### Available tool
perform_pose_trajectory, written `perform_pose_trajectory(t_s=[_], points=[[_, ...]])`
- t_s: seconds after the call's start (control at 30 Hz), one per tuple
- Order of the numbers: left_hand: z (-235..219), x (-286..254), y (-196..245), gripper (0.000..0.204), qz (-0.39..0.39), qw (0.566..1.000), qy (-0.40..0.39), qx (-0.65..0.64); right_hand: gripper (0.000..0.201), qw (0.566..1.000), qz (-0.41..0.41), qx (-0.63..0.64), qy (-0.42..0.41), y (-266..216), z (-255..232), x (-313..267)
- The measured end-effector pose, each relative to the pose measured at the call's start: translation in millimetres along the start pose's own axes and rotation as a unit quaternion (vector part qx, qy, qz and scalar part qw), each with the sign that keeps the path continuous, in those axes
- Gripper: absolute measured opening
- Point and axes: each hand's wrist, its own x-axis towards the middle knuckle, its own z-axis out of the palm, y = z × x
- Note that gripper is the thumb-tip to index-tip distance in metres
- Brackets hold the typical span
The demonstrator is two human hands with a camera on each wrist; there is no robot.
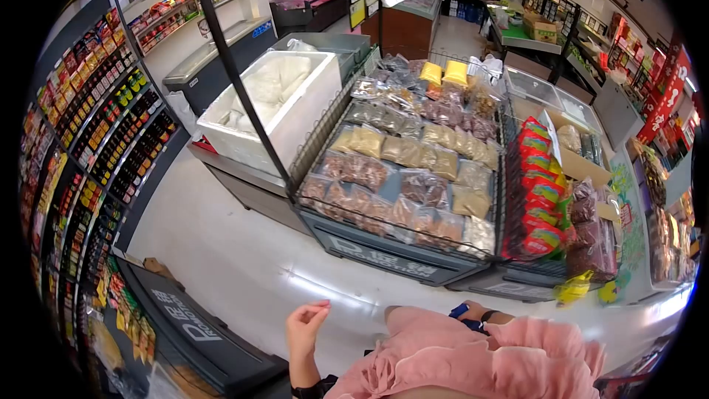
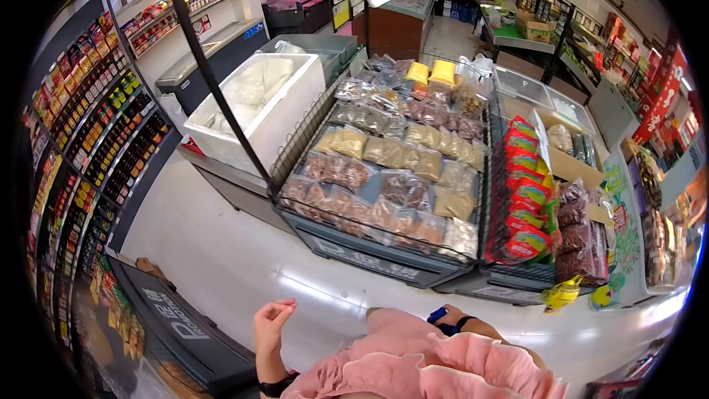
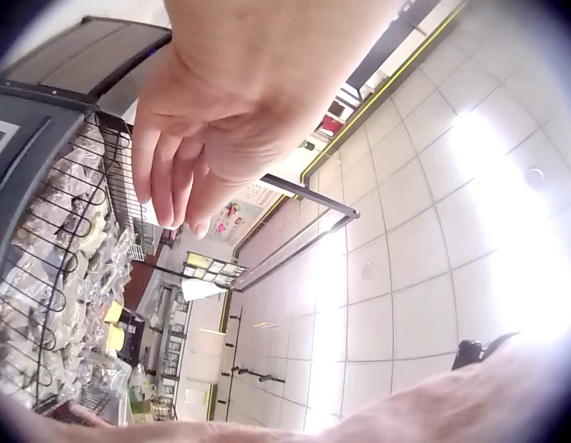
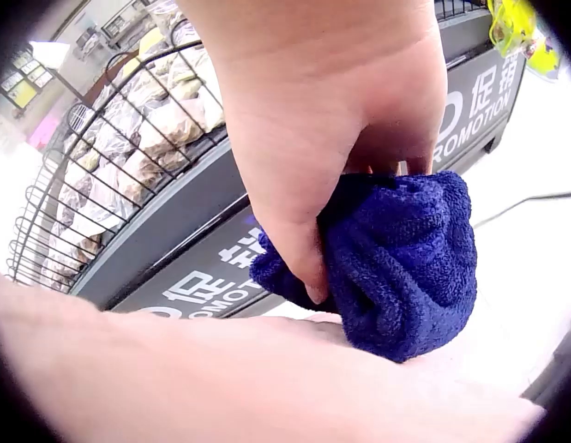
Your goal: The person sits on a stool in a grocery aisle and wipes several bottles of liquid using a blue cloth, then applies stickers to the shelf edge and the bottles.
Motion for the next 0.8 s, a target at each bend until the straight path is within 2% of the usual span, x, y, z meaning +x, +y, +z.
perform_pose_trajectory(t_s=[0.07, 0.1, 0.13, 0.17, 0.2, 0.23, 0.27, 0.3, 0.37, 0.4, 0.43, 0.47, 0.53, 0.6, 0.63, 0.7, 0.77, 0.8], points=[[26.1, 12.9, -0.4, 0.009, 0.030, 0.999, -0.030, -0.028, 0.072, 0.999, 0.035, -0.001, 0.041, 10.1, -17.1, 8.9], [-59.7, 48.3, 55.5, 0.009, 0.010, 1.000, -0.017, 0.006, 0.072, 0.999, 0.032, 0.019, 0.005, -79.1, 61.2, 30.2], [-47.3, 56.2, 39.4, 0.011, -0.003, 1.000, -0.028, 0.003, 0.071, 0.999, 0.039, -0.013, -0.011, -54.6, 46.9, 32.5], [-64.2, 90.0, 58.6, 0.014, 0.019, 0.998, -0.041, 0.044, 0.071, 1.000, 0.001, -0.013, -0.025, -85.8, 62.4, 87.5], [-67.3, 106.6, 52.1, 0.014, 0.026, 0.999, -0.033, 0.033, 0.070, 0.998, -0.012, -0.033, -0.044, -98.9, 51.1, 108.1], [-73.8, 118.4, 43.2, 0.016, 0.078, 0.989, -0.014, 0.124, 0.070, 0.998, -0.012, -0.047, -0.047, -104.1, 44.0, 118.8], [-99.6, 147.3, 63.2, 0.019, 0.147, 0.959, 0.002, 0.242, 0.066, 0.996, -0.039, -0.055, -0.059, -156.2, 50.4, 139.1], [-118.1, 169.9, 66.3, 0.019, 0.158, 0.956, 0.007, 0.248, 0.061, 0.994, -0.053, -0.072, -0.069, -189.9, 41.5, 145.2], [-160.9, 207.2, 76.6, 0.023, 0.197, 0.918, 0.072, 0.337, 0.057, 0.990, -0.073, -0.081, -0.083, -273.1, 38.1, 174.9], [-171.5, 218.5, 96.9, 0.026, 0.169, 0.924, 0.107, 0.327, 0.055, 0.989, -0.119, -0.091, -0.019, -311.7, 47.8, 186.2], [-185.4, 230.7, 113.4, 0.026, 0.164, 0.922, 0.109, 0.332, 0.054, 0.980, -0.161, -0.105, 0.047, -349.4, 51.0, 196.9], [-200.8, 248.2, 136.0, 0.024, 0.158, 0.931, 0.111, 0.309, 0.056, 0.958, -0.236, -0.161, 0.026, -400.4, 44.0, 204.7], [-229.4, 274.3, 148.8, 0.023, 0.139, 0.945, 0.118, 0.271, 0.050, 0.943, -0.298, -0.150, -0.006, -470.6, 46.2, 218.1], [-264.6, 307.4, 167.2, 0.018, 0.154, 0.919, 0.105, 0.348, 0.051, 0.925, -0.353, -0.141, -0.027, -539.2, 50.5, 237.6], [-280.2, 323.4, 167.4, 0.018, 0.152, 0.921, 0.107, 0.341, 0.053, 0.934, -0.332, -0.132, -0.033, -567.2, 50.0, 241.3], [-319.7, 353.4, 175.1, 0.013, 0.228, 0.876, 0.081, 0.417, 0.057, 0.929, -0.359, -0.090, 0.022, -608.1, 63.5, 270.7], [-363.5, 379.9, 184.9, 0.012, 0.232, 0.879, 0.075, 0.410, 0.061, 0.947, -0.317, -0.005, 0.061, -639.7, 80.0, 288.2], [-384.8, 394.6, 189.4, 0.012, 0.239, 0.882, 0.067, 0.400, 0.062, 0.949, -0.289, -0.002, 0.127, -648.6, 92.4, 295.1]])
